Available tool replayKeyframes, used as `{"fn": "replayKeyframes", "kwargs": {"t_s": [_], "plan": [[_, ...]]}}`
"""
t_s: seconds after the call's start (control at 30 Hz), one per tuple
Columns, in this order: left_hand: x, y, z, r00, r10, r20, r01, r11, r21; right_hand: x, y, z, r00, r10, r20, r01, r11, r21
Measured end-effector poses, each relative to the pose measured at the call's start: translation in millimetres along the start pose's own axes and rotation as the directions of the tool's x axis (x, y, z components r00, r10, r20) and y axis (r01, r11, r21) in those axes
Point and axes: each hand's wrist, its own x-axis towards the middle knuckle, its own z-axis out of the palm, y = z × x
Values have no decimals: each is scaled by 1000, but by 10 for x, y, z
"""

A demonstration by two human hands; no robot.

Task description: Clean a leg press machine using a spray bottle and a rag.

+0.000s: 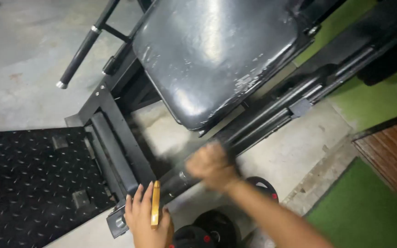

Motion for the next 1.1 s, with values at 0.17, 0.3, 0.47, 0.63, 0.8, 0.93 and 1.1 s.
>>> {"fn": "replayKeyframes", "kwargs": {"t_s": [0.17, 0.3, 0.47, 0.63, 0.8, 0.93, 1.1], "plan": [[-140, -494, 2, 998, 22, 65, -16, 996, -82, -497, 854, -1002, 768, 237, -595, -449, 862, -235], [-161, -681, -12, 992, 94, 82, -76, 976, -207, -439, 832, -1104, 725, 232, -649, -396, 911, -117], [-78, -576, -221, 979, -75, 190, 101, 986, -130, -103, 288, -479, 778, 208, -593, -239, 971, 27], [-102, -669, -317, 981, -104, 164, 126, 983, -131, 134, -623, 250, 789, 141, -599, -19, 979, 205], [-219, -818, -437, 974, -98, 202, 112, 992, -60, 372, -1405, 264, 954, 144, -264, -172, 981, -85], [-287, -969, -518, 970, -123, 208, 137, 989, -55, 469, -1530, 622, 973, 141, -185, -186, 950, -252], [-458, -1236, -540, 981, -148, 122, 154, 987, -40, 665, -1827, 1211, 989, 89, -115, -114, 965, -236]]}}
